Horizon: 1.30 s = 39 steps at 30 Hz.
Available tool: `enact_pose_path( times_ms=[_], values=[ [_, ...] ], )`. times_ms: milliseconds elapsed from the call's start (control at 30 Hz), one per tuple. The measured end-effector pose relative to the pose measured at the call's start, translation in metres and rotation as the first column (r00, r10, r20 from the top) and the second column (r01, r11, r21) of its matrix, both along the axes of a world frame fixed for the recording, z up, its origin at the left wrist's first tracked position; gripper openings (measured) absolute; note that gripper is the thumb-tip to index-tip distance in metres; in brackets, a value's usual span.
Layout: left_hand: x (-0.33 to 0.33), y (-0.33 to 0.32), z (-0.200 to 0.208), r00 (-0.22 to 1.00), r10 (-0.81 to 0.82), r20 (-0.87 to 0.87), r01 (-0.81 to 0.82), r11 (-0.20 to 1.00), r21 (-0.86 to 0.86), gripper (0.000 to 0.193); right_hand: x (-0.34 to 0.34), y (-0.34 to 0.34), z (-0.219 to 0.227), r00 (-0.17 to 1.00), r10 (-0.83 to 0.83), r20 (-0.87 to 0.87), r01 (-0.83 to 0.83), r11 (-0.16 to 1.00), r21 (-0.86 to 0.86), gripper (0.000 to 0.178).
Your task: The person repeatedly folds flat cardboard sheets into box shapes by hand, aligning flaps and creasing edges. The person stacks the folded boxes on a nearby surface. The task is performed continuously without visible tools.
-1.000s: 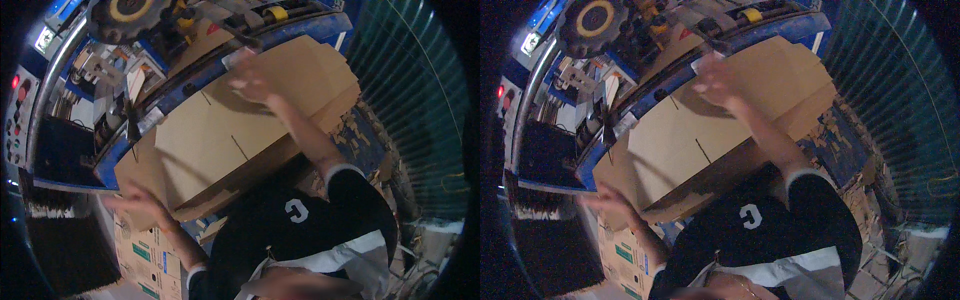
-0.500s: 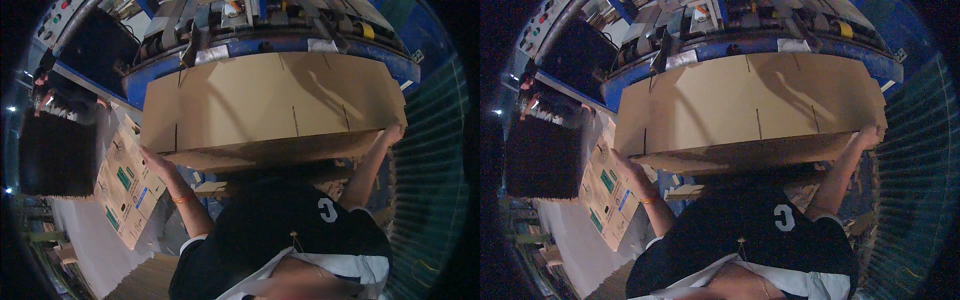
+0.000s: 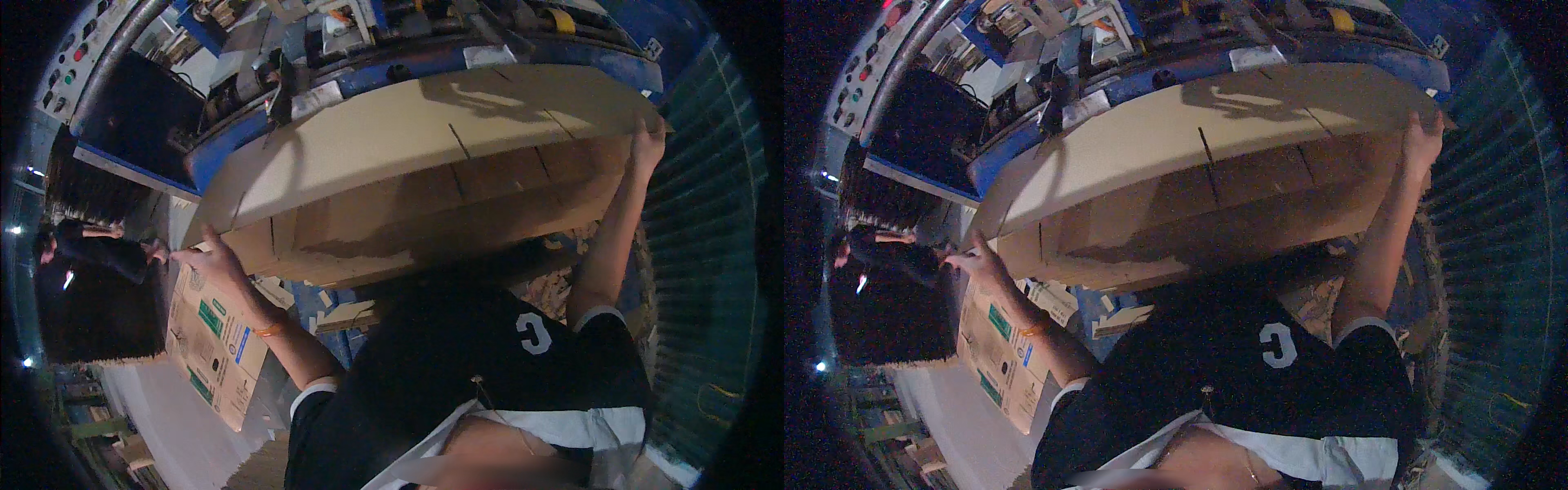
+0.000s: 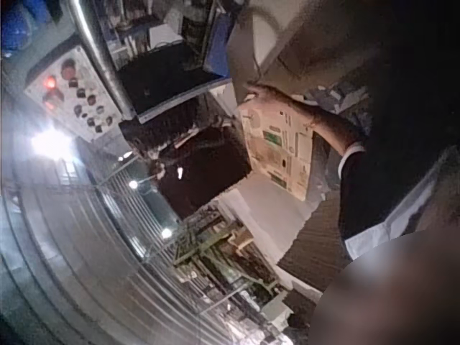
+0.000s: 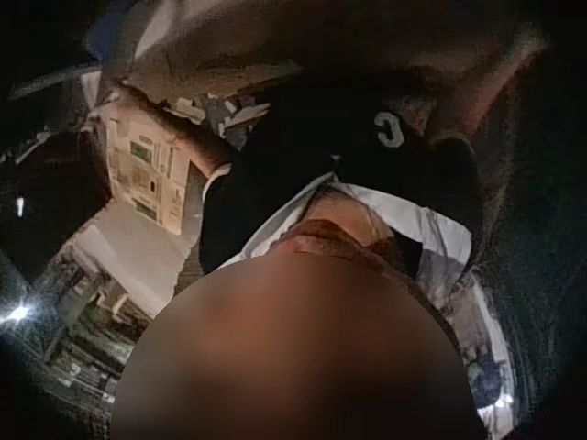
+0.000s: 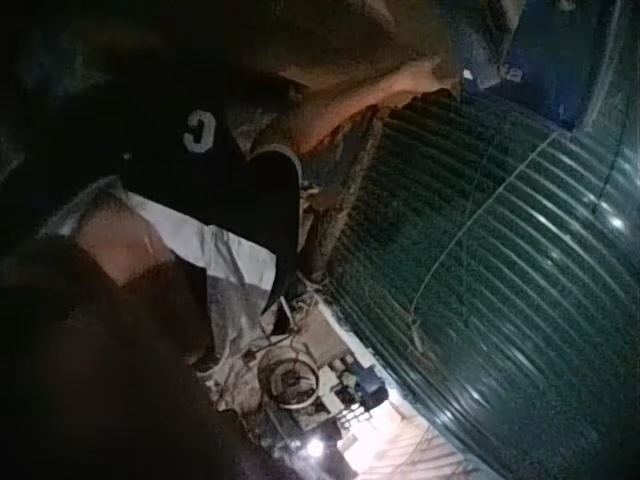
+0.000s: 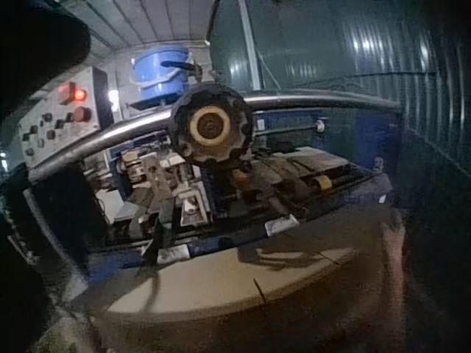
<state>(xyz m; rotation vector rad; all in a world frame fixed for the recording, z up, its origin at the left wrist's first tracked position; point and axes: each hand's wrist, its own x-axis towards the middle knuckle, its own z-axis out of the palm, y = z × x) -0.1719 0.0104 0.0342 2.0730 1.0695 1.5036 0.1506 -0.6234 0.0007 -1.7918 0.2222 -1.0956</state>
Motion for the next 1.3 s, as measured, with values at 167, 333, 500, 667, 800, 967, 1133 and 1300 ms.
enact_pose_path(
  times_ms=[167,333,500,667,800,967,1133,1300],
  values=[
    [0.008,0.039,-0.021,0.651,-0.086,0.754,0.624,0.626,-0.468,0.044,-0.003,0.049,0.019,0.964,-0.004,0.264,-0.173,0.748,0.641,0.051],
    [-0.001,0.014,-0.045,0.856,-0.302,0.419,0.506,0.649,-0.568,0.036,-0.083,0.082,0.060,0.869,0.269,0.415,-0.382,0.898,0.216,0.047],
    [-0.022,-0.082,-0.044,0.777,-0.567,0.274,0.629,0.667,-0.400,0.034,-0.177,0.134,0.023,0.591,0.785,-0.184,-0.622,0.299,-0.724,0.038],
    [-0.001,-0.128,-0.039,0.372,-0.609,-0.701,0.820,0.570,-0.060,0.052,-0.191,0.168,-0.020,0.508,0.718,-0.476,-0.575,-0.129,-0.808,0.037],
    [0.012,-0.127,-0.037,0.194,-0.499,-0.845,0.858,0.504,-0.101,0.059,-0.178,0.170,-0.022,0.492,0.710,-0.503,-0.561,-0.183,-0.807,0.035],
    [0.015,-0.118,-0.030,0.103,-0.538,-0.837,0.891,0.424,-0.163,0.060,-0.174,0.175,-0.017,0.502,0.730,-0.463,-0.501,-0.191,-0.844,0.035],
    [0.013,-0.099,-0.023,-0.034,-0.590,-0.807,0.902,0.329,-0.279,0.061,-0.152,0.172,-0.005,0.521,0.601,-0.606,-0.636,-0.201,-0.746,0.033],
    [0.037,-0.068,-0.039,0.321,-0.684,-0.655,0.793,0.573,-0.210,0.077,-0.082,0.126,-0.014,0.876,0.100,-0.471,-0.358,0.789,-0.499,0.024]
  ],
)
